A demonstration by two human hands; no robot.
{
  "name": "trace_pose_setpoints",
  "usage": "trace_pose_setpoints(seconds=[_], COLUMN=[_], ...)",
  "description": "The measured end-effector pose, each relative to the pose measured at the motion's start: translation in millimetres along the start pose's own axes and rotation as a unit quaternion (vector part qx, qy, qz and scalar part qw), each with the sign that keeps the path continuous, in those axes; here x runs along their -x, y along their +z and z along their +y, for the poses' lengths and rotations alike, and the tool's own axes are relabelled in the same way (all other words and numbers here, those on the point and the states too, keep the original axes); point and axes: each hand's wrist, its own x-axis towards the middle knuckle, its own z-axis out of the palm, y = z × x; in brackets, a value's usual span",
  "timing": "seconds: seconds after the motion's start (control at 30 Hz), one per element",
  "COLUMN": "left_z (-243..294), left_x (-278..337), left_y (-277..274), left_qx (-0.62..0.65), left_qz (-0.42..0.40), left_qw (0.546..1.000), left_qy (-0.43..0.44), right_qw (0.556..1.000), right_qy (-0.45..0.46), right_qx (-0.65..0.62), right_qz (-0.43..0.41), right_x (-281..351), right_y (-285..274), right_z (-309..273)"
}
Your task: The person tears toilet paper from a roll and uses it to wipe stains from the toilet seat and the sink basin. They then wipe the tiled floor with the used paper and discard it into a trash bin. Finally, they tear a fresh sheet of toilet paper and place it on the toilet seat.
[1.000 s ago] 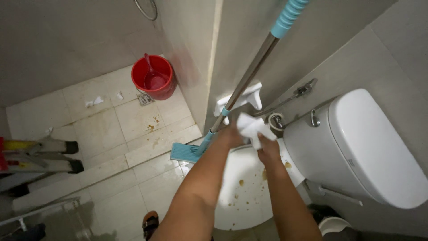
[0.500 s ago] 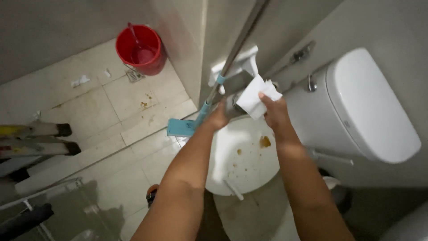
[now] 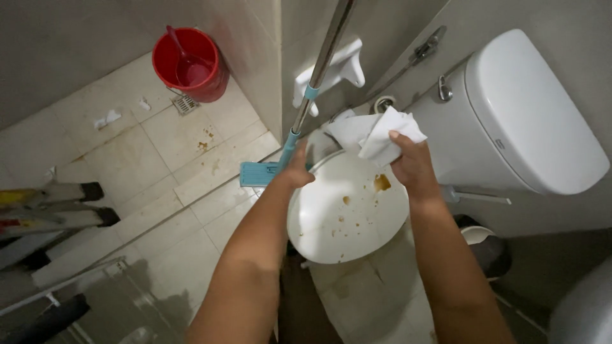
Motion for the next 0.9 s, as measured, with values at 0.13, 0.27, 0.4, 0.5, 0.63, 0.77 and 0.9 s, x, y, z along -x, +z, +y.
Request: trace_pose_setpoints(seconds=[0.13, 0.27, 0.4, 0.5, 0.63, 0.77, 0.9], left_z=[20, 18, -16, -29, -17, -15, -15], left_x=[14, 8, -16, -28, -43, -69, -117], left_y=[-12, -10, 8, 27, 39, 57, 77], left_qx=[0.041, 0.025, -0.024, 0.02, -0.015, -0.041, -0.087], left_qz=[-0.024, -0.028, -0.012, -0.041, -0.055, -0.06, -0.039], left_qw=[0.999, 0.999, 0.999, 0.997, 0.997, 0.997, 0.995], left_qy=[0.012, 0.015, 0.044, 0.06, 0.06, 0.008, -0.035], right_qw=[0.997, 0.985, 0.992, 0.989, 0.992, 0.975, 0.974], right_qy=[0.001, 0.038, -0.004, -0.027, -0.036, -0.015, -0.056], right_qx=[0.076, 0.124, 0.101, 0.136, 0.113, 0.159, 0.099], right_qz=[0.019, 0.111, 0.078, 0.052, 0.05, 0.155, 0.198], right_x=[-9, -31, -52, -58, -62, -59, -73], right_y=[-7, -19, -47, -56, -61, -60, -95], right_z=[10, 16, 14, -1, -21, -36, -16])
